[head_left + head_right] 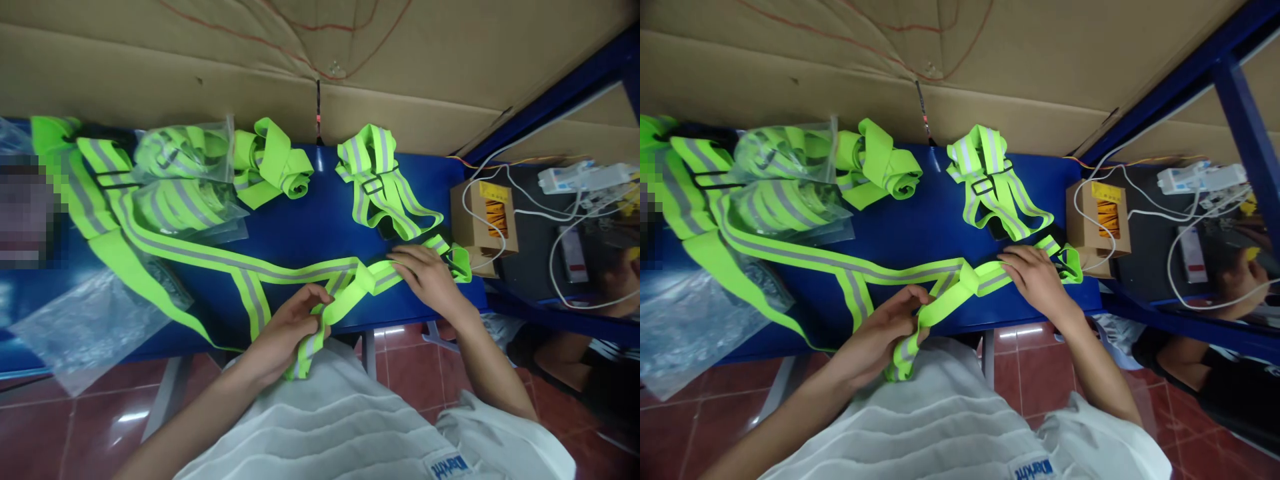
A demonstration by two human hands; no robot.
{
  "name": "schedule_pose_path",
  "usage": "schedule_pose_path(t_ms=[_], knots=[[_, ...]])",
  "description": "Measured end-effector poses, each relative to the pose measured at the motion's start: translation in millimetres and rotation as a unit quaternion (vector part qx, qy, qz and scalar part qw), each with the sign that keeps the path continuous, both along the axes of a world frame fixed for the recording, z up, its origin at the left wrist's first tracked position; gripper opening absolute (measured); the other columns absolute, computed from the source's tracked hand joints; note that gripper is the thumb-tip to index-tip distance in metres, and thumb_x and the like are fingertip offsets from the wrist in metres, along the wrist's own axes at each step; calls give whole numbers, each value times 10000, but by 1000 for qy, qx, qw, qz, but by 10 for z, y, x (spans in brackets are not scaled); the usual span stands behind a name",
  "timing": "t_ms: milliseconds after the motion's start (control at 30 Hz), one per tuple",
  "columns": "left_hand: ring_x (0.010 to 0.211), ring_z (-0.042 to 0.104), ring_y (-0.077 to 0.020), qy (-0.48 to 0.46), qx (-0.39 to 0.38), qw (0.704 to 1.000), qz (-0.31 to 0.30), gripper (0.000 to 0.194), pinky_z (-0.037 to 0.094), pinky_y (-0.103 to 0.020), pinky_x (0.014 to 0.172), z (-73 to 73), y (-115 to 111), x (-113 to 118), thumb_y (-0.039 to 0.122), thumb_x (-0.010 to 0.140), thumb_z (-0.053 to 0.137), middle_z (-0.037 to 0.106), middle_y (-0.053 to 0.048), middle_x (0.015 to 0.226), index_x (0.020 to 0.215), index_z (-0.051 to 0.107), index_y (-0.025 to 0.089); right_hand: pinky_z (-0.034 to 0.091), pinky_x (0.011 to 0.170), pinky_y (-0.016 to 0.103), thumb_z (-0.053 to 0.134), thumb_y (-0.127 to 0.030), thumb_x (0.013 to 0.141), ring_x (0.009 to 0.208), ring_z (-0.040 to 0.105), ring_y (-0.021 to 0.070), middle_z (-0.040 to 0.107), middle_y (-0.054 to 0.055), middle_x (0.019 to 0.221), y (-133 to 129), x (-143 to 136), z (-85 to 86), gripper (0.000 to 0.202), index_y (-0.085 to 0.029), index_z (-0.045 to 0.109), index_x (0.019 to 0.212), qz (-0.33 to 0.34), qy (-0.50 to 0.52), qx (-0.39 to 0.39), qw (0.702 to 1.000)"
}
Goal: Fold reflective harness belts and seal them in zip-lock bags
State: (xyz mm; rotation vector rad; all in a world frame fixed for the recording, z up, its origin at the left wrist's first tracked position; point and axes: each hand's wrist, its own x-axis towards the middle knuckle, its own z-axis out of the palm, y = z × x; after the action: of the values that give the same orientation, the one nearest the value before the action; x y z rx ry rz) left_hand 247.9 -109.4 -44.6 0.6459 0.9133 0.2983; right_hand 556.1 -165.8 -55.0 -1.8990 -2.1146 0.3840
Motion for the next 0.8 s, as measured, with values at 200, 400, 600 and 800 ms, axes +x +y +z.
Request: schedule_pose_path(t_ms=[200, 400, 600, 800], knots=[[591, 461, -76, 16, 30, 998, -49, 127, 368, -197, 526, 14, -37, 21, 266, 813, 623, 566, 8, 873, 919, 573, 217, 488, 670, 311, 539, -375, 1044, 711, 729, 221, 781, 33, 892, 36, 120, 76, 288, -241, 658, 1269, -74, 12, -57, 996], [698, 507, -92, 50, 179, 973, -136, 282, 451, -241, 669, -117, -159, 106, 391, 887, 702, 600, -14, 1100, 1088, 565, 248, 322, 537, 281, 541, -320, 984, 405, 501, 164, 450, -84, 449, 132, 131, 154, 221, -260, 708, 1115, -103, 3, -87, 991], [813, 587, -143, 80, 397, 892, -203, 334, 513, -289, 757, -280, -204, 114, 238, 943, 632, 595, -44, 1181, 1261, 532, 263, 283, 563, 314, 493, -300, 1029, 622, 658, 194, 769, 32, 832, 153, 138, 23, 258, -217, 719, 1122, -85, -174, 2, 981], [1091, 611, -241, 113, 651, 688, -300, 253, 520, -396, 946, -343, -150, 137, 138, 1015, 479, 622, -99, 1250, 1234, 583, 211, 443, 901, 440, 511, -173, 1018, 1074, 663, 329, 728, 169, 1201, 36, -53, 139, 311, -163, 686, 1275, -3, -274, 49, 960]])
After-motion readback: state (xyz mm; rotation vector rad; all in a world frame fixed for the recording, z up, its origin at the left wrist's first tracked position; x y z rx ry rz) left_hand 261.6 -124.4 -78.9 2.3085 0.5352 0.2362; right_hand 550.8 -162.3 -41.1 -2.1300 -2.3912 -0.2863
